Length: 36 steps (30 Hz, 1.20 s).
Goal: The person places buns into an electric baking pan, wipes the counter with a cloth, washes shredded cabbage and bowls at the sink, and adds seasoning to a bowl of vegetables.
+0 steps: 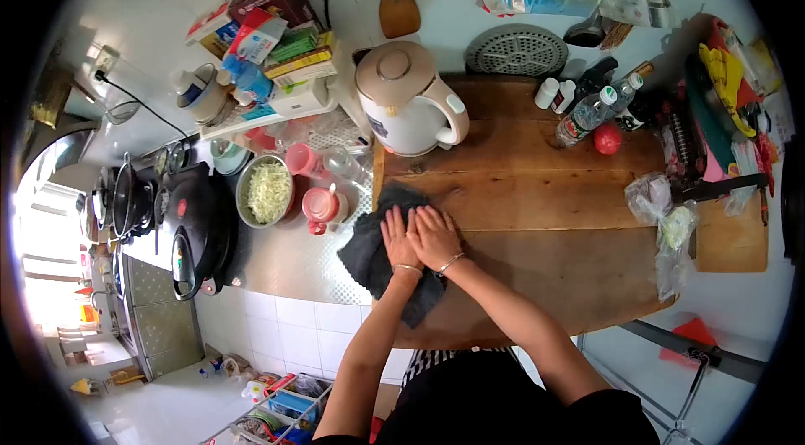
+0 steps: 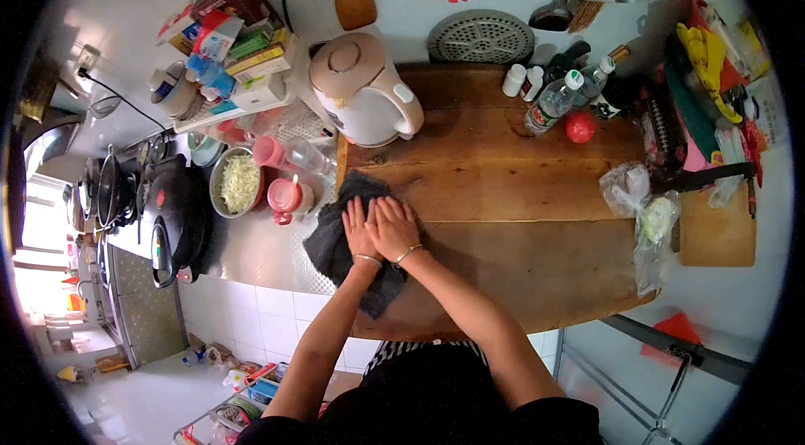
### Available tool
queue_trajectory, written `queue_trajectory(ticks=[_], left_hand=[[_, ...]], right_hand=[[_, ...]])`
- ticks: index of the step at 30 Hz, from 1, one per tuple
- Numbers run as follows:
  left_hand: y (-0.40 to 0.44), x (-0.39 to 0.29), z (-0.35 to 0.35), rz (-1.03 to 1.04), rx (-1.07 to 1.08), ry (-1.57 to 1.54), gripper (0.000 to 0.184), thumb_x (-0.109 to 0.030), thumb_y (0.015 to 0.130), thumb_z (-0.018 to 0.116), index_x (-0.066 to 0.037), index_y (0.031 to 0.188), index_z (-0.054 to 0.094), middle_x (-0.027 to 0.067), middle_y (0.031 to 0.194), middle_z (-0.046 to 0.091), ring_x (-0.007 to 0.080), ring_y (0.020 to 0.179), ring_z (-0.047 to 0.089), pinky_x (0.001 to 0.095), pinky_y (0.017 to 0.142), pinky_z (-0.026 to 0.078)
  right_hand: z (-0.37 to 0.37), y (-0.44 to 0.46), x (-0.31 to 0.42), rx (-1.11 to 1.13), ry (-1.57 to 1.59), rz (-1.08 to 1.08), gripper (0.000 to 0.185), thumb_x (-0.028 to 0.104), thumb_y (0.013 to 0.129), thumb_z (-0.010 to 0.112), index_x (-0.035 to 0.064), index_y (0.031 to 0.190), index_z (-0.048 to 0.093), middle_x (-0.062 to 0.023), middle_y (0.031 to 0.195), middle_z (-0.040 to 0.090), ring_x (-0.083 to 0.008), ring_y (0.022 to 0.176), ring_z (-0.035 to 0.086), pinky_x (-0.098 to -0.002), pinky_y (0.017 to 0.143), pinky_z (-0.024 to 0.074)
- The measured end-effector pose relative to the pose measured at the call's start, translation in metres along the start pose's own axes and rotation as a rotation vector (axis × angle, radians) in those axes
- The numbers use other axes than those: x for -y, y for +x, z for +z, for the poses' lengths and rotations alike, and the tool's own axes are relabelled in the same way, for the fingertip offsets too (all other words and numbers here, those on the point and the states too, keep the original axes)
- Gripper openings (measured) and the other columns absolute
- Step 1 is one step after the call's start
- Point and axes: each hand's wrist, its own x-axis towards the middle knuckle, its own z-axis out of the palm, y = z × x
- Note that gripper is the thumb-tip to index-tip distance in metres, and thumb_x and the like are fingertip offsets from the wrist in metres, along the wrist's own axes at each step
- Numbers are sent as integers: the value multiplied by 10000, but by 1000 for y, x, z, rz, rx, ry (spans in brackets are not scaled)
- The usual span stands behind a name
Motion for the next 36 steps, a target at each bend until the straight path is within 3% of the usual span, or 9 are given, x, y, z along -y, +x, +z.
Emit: queue_trajectory(ticks=[4,7,15,21,26,27,30,34,36], left_hand=[[42,-60,18,264,22,-67,475,-262,888,407,-99,1333,435,204,1436,291,344,1346,245,467,1108,153],[75,-110,24,384,83,-72,484,-255,891,396,-82,1342,419,224,1441,268,347,1348,241,457,1113,142],[175,-166,66,292,17,-58,525,-257,878,413,-78,1369,365,219,1448,233,369,1351,188,475,1110,118],[243,-193,82,198,57,31,544,-275,898,420,-91,1400,320,187,1472,195,346,1366,154,457,1116,92],[230,-223,84,276,74,148,543,-268,917,399,-109,1422,278,169,1492,157,313,1384,120,442,1123,85],[217,-231,83,374,39,153,528,-257,905,407,-98,1400,318,185,1476,197,326,1373,156,443,1121,99],[213,-240,91,558,40,126,519,-253,892,404,-99,1384,352,179,1466,240,315,1363,210,441,1117,128],[203,-242,86,529,-44,108,512,-266,889,404,-104,1374,369,173,1462,252,313,1361,218,445,1110,146],[179,-248,96,476,-51,87,508,-272,892,403,-99,1369,375,175,1460,253,319,1358,221,462,1103,150]], right_hand=[[-41,-3,-61,-86,-130,114,526,370,914,391,-14,1261,479,-139,1315,476,-280,1268,367,-483,1049,245],[-65,-5,-108,-80,-158,234,534,376,936,348,7,1311,433,-131,1376,412,-281,1296,335,-473,1067,222],[-109,85,-176,76,-87,320,602,435,948,219,47,1399,311,-98,1469,270,-254,1367,204,-416,1118,134],[-121,143,-220,75,-104,314,591,423,944,245,48,1396,311,-101,1470,263,-253,1372,184,-421,1118,123],[-135,122,-231,6,-147,361,587,412,936,300,21,1371,342,-141,1444,299,-301,1343,243,-430,1103,173],[-144,102,-238,24,-128,342,633,426,935,296,-4,1399,264,-176,1451,263,-323,1349,223,-445,1110,156],[-151,69,-252,-28,-129,316,657,434,928,308,-28,1392,260,-190,1433,289,-337,1336,243,-453,1103,167],[-141,72,-244,-114,-174,336,690,456,916,322,-63,1370,285,-196,1432,294,-345,1339,235,-440,1105,167],[-145,45,-243,-171,-139,271,644,419,901,385,-80,1308,382,-219,1381,361,-338,1303,299,-419,1094,198]])
